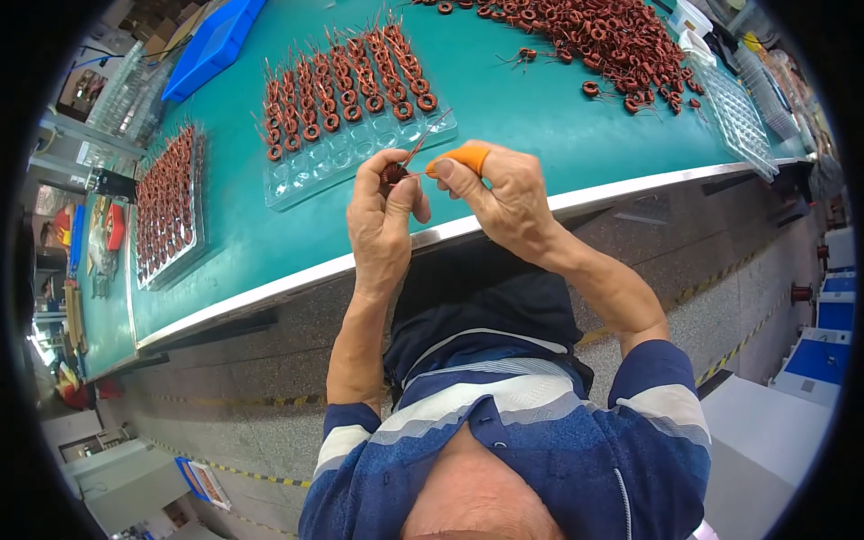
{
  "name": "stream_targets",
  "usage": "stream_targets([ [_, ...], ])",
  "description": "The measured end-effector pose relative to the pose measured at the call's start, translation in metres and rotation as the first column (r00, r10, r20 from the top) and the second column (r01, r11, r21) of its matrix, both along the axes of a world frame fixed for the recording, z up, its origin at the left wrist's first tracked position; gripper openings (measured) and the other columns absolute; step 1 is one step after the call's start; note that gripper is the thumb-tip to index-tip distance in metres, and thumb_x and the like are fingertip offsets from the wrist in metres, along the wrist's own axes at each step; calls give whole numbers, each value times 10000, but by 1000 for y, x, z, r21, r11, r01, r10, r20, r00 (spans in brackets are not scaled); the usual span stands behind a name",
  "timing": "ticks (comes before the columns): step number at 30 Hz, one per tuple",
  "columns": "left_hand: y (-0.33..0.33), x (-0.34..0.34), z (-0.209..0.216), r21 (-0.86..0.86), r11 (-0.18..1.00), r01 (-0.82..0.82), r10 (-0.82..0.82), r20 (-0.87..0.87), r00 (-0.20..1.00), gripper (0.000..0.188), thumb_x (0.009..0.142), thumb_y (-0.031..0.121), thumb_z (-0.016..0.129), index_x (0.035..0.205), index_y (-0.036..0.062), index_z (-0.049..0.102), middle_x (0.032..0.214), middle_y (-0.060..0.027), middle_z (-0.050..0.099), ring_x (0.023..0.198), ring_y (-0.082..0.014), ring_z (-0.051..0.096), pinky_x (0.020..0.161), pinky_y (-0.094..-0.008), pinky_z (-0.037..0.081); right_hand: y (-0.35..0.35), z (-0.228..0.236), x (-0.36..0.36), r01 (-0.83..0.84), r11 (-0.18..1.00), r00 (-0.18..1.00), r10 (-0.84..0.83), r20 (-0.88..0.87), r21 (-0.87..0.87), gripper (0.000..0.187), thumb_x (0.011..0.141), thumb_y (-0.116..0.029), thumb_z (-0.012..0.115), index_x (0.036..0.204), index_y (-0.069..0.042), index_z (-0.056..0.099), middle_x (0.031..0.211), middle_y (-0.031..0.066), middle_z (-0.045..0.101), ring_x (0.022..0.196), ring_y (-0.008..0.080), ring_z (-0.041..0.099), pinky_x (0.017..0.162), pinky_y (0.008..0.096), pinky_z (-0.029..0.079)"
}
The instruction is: The worker is using a small hand tool to scrape the ends of wires on copper induction coils at a manufacturing workbench.
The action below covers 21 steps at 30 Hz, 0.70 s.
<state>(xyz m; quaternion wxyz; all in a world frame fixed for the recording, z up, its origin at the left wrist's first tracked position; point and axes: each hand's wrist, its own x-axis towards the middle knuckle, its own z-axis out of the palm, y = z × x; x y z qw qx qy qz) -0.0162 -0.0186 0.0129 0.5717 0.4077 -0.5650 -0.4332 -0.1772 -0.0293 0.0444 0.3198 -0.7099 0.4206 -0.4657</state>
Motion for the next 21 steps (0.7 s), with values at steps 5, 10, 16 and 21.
stream_targets([
  [5,6,-6,6,-101,995,22,-20,16,1000,243,956,79,532,1174,-16,482,805,-42,546,651,-95,539,594,-227,439,-13,0,-10,-163,879,895,-59,442,448,346,940,-300,580,836,12,687,649,34,614,562,83,536,526,209,408],
  [10,11,5,-11,6,992,126,-124,-132,984,312,967,177,548,1198,-11,453,782,-48,546,635,-121,560,600,-238,464,-20,-15,-3,-104,911,922,-62,381,399,346,896,-310,656,1023,11,633,689,23,598,569,71,531,523,191,401],
  [16,4,15,-20,172,960,222,-230,28,973,326,973,290,542,1127,3,535,728,-48,588,618,-106,578,566,-242,470,-21,-19,-11,-198,830,895,-64,441,521,294,870,-273,696,953,-7,599,658,6,575,522,52,499,476,178,379],
  [21,8,12,-13,-79,980,182,-152,293,944,321,969,268,542,1160,10,523,729,-49,575,603,-122,552,576,-239,467,-24,-22,-11,-226,809,854,-102,510,542,251,871,-258,696,878,-32,587,602,-9,538,466,53,455,444,177,364],
])
